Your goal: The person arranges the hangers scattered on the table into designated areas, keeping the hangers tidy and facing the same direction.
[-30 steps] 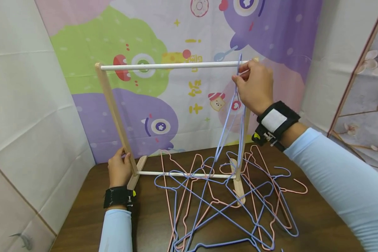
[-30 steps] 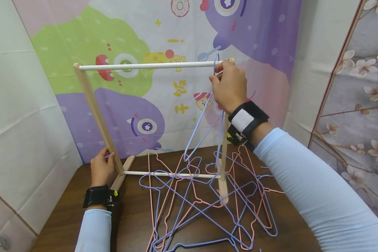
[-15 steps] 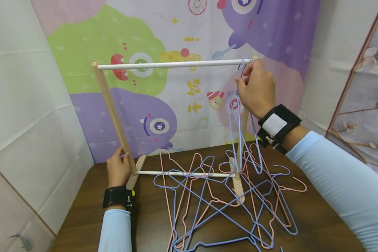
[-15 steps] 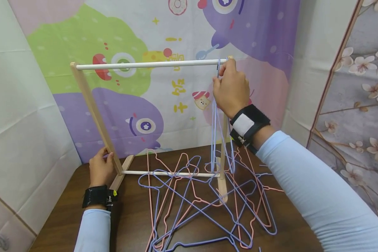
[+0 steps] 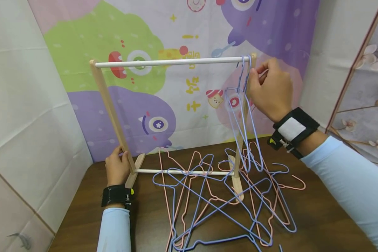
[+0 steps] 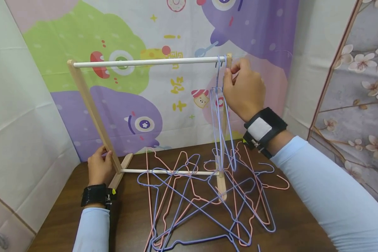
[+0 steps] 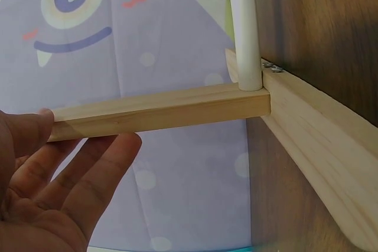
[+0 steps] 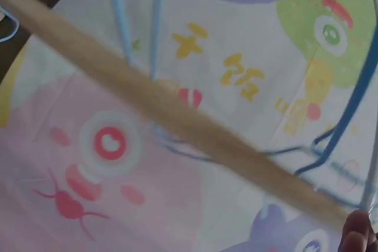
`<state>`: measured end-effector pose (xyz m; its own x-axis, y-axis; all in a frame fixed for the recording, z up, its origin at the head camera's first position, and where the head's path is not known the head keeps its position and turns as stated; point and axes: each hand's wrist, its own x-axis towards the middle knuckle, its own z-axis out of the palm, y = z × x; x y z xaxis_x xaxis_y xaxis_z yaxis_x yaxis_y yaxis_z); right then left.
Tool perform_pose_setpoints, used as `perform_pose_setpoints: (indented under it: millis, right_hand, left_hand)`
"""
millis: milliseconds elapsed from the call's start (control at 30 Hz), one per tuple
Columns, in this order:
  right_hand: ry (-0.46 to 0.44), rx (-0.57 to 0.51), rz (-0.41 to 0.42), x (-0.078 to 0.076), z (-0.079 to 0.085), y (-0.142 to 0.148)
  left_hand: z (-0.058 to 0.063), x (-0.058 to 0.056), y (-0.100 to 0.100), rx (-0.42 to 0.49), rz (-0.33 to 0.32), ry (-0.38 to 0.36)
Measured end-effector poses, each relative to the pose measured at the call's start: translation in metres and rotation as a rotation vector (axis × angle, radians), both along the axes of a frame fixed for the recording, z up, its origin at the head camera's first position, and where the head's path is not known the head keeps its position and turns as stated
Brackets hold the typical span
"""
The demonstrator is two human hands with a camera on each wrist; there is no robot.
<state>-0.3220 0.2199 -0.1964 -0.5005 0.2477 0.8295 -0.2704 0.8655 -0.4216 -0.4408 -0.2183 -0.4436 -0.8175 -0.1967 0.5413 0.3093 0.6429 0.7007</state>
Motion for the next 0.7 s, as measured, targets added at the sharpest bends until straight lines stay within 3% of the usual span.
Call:
perform_pose_setpoints:
  millis: [100, 200, 433, 567, 700]
  right_hand:
    - [-0.044, -0.027, -0.046, 0.0, -0.008, 0.015]
    - [-0.124, -0.021, -0.099, -0.002, -0.026, 0.035]
    - [-0.345, 0.146, -0.174, -0.005, -0.08, 0.083]
    - [-0.501, 0.182, -0.168, -0.008, -0.106, 0.099]
    - [-0.681, 0.194, -0.103, -0.01, -0.129, 0.109]
  left_hand:
    - [0.0, 0.0, -0.001, 0.005, 0.001, -0.005]
    - [0.0, -0.001, 0.0, 0.011, 0.004, -0.013]
    - [0.001, -0.003, 0.002, -0.001, -0.011, -0.003]
    - [0.002, -0.002, 0.002, -0.003, -0.003, 0.009]
    - [0.001, 0.0, 0.001, -0.008, -0.001, 0.008]
